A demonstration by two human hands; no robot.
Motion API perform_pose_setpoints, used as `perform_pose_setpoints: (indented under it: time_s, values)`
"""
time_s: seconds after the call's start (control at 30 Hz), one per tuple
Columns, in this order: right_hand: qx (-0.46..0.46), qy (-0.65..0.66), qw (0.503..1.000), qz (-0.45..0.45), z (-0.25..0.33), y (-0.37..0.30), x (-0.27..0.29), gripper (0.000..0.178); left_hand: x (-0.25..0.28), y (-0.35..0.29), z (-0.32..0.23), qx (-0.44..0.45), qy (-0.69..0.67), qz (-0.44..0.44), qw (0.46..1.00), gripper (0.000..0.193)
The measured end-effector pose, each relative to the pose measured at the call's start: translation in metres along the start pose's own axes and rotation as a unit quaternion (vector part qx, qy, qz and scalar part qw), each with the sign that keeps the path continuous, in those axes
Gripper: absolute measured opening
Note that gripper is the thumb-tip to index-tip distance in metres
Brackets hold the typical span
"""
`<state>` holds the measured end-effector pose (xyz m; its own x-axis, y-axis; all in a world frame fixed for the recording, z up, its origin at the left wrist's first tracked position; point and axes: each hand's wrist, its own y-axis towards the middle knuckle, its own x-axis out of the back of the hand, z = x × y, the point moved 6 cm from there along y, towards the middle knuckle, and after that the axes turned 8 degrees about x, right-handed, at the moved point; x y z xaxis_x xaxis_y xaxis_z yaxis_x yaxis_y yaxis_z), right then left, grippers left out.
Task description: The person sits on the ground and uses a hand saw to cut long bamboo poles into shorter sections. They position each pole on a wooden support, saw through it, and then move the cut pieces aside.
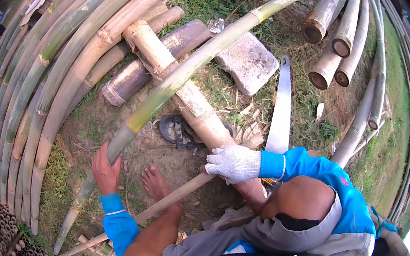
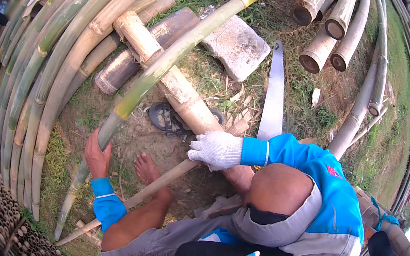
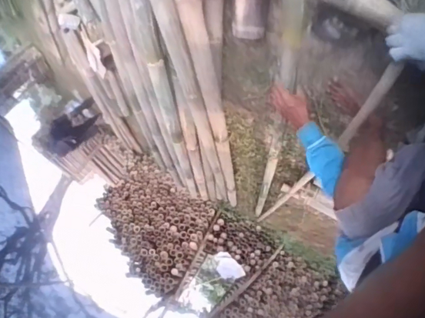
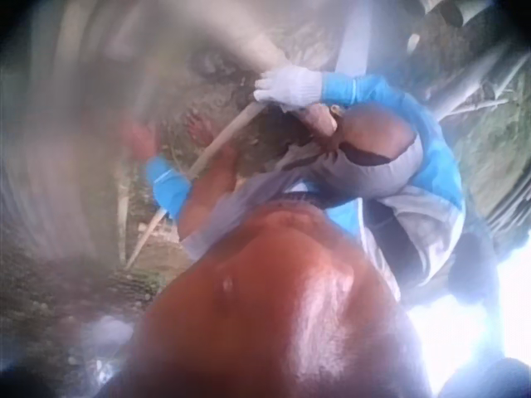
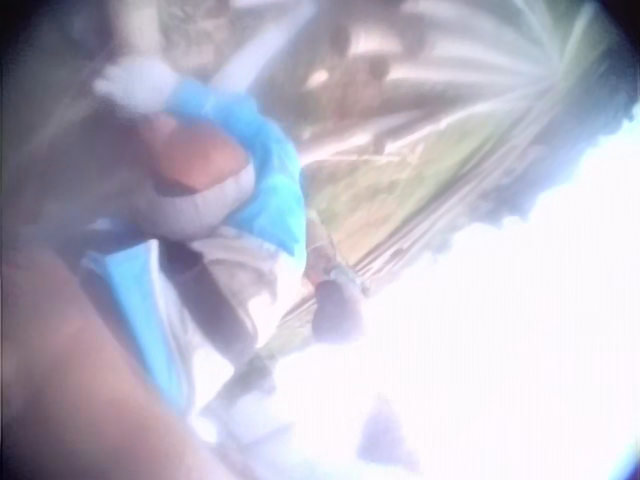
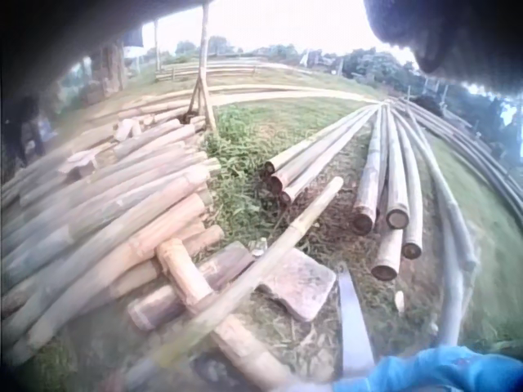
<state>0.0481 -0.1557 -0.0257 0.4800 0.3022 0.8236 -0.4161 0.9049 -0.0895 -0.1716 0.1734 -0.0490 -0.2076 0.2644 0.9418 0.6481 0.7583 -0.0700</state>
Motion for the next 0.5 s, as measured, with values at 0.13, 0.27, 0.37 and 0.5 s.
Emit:
perform_pose_setpoints:
  time_s: [0.13, 0.27, 0.37, 0.5]
  values:
    - [0.025, -0.030, 0.999, -0.038, 0.010, 0.031, 0.009, 0.058, 0.006, -0.010, 0.016, -0.033, -0.010, -0.019, 0.999, 0.063]
    - [0.045, -0.011, 0.998, -0.050, 0.015, 0.054, -0.006, 0.055, 0.016, -0.022, 0.068, 0.015, 0.019, 0.047, 0.999, 0.066]
    - [0.072, 0.035, 0.995, -0.056, 0.032, 0.072, -0.020, 0.051, 0.037, -0.052, 0.121, 0.070, 0.035, 0.067, 0.995, 0.068]
    - [0.105, 0.102, 0.988, -0.048, 0.058, 0.074, -0.051, 0.054, 0.039, -0.076, 0.194, 0.137, 0.052, 0.062, 0.987, 0.070]
